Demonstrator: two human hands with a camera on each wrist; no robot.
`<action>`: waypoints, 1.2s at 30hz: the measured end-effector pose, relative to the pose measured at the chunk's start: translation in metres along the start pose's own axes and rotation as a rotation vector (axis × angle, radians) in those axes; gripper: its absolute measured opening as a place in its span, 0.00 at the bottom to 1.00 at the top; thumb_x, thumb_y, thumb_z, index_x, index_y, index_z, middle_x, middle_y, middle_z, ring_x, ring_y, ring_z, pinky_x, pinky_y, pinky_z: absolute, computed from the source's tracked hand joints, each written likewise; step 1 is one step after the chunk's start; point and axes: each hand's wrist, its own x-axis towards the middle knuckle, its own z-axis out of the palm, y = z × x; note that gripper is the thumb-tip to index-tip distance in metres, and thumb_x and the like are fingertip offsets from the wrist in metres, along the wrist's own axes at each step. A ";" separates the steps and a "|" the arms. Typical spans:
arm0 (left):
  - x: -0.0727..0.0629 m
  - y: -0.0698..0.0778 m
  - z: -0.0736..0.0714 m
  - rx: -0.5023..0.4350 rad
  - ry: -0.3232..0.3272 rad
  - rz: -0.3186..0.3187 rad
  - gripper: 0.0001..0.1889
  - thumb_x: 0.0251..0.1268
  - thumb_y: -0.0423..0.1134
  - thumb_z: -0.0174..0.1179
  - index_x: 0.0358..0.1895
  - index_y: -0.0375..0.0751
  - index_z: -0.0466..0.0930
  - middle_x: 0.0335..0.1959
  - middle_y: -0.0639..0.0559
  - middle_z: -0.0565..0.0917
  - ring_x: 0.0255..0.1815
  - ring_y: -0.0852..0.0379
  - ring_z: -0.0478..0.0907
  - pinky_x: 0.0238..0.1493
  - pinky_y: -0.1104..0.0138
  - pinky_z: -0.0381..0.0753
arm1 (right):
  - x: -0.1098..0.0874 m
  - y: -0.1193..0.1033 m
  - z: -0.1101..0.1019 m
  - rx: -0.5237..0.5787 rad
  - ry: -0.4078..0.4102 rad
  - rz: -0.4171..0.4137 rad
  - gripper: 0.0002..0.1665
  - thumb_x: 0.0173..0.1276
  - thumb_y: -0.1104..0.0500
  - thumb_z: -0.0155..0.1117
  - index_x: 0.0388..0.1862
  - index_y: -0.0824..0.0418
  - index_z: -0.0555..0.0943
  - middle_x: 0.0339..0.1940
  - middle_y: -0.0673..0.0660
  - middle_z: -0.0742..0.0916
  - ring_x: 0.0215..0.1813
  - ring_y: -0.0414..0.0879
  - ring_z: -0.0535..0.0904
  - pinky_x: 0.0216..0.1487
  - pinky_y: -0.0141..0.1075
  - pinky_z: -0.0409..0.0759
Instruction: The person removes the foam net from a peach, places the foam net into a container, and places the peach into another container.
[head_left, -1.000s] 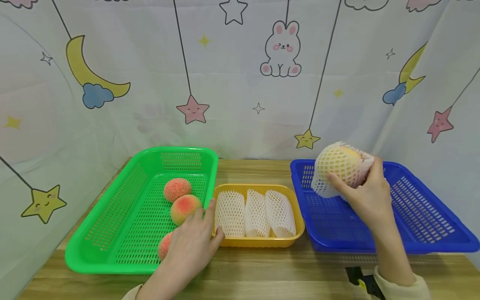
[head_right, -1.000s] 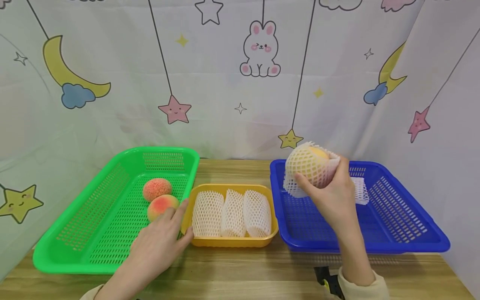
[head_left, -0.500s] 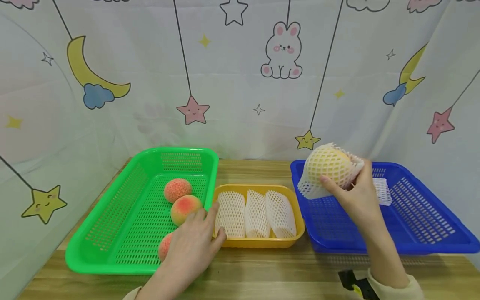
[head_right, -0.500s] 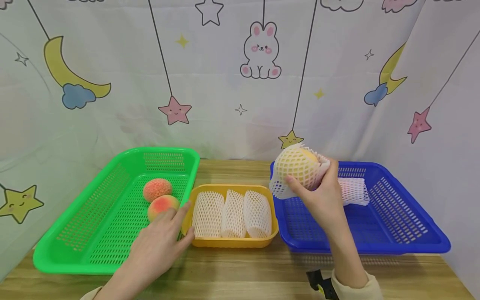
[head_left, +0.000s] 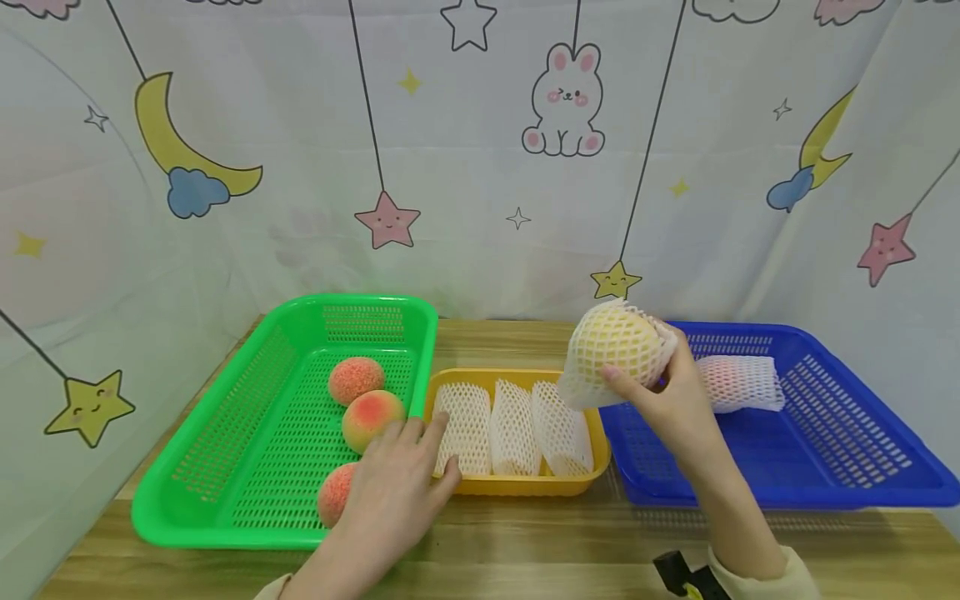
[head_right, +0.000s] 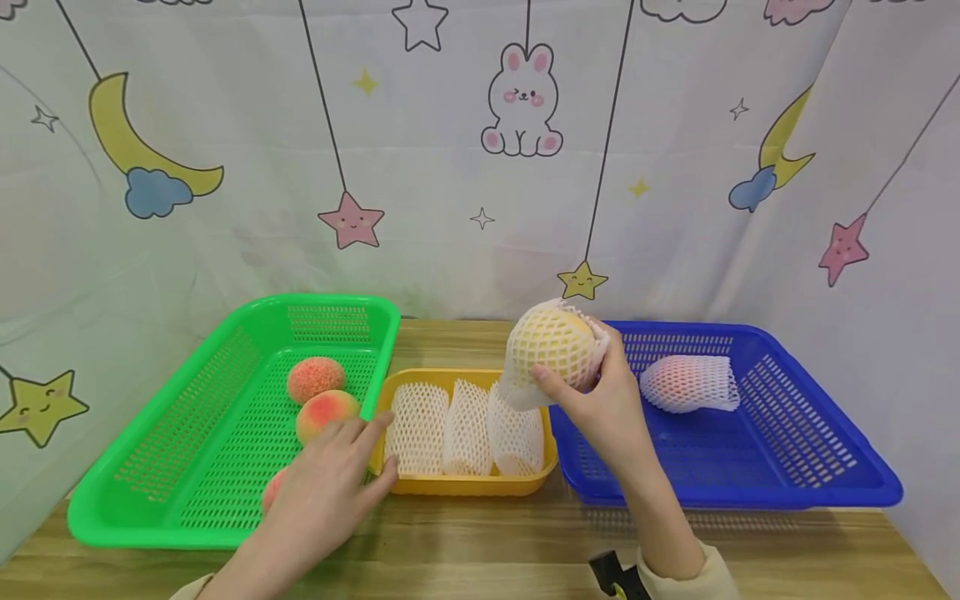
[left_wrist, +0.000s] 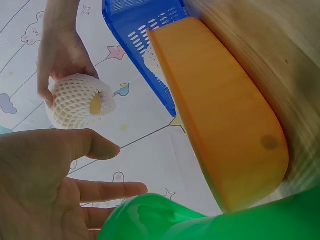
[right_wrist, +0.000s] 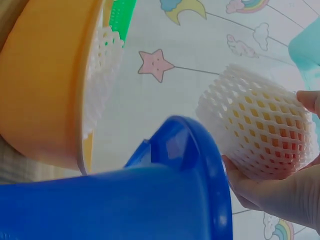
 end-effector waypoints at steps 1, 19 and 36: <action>0.000 0.000 0.001 -0.003 0.002 0.002 0.22 0.57 0.45 0.62 0.55 0.38 0.80 0.32 0.49 0.80 0.28 0.56 0.68 0.31 0.66 0.71 | -0.001 0.000 0.002 -0.002 -0.009 0.002 0.42 0.64 0.59 0.65 0.72 0.60 0.55 0.59 0.61 0.72 0.50 0.34 0.75 0.45 0.23 0.79; 0.001 0.001 0.009 -0.121 0.081 0.145 0.19 0.55 0.42 0.65 0.49 0.39 0.82 0.39 0.51 0.83 0.40 0.53 0.79 0.44 0.63 0.80 | -0.012 -0.001 0.037 0.119 -0.147 0.021 0.42 0.62 0.60 0.67 0.69 0.60 0.54 0.58 0.64 0.74 0.51 0.45 0.79 0.45 0.31 0.82; 0.002 0.002 0.010 -0.243 0.101 0.258 0.19 0.57 0.42 0.65 0.52 0.41 0.80 0.45 0.54 0.82 0.48 0.57 0.78 0.50 0.66 0.81 | -0.023 -0.003 0.058 0.279 -0.223 -0.012 0.39 0.61 0.62 0.65 0.66 0.60 0.55 0.56 0.66 0.74 0.49 0.46 0.81 0.45 0.34 0.83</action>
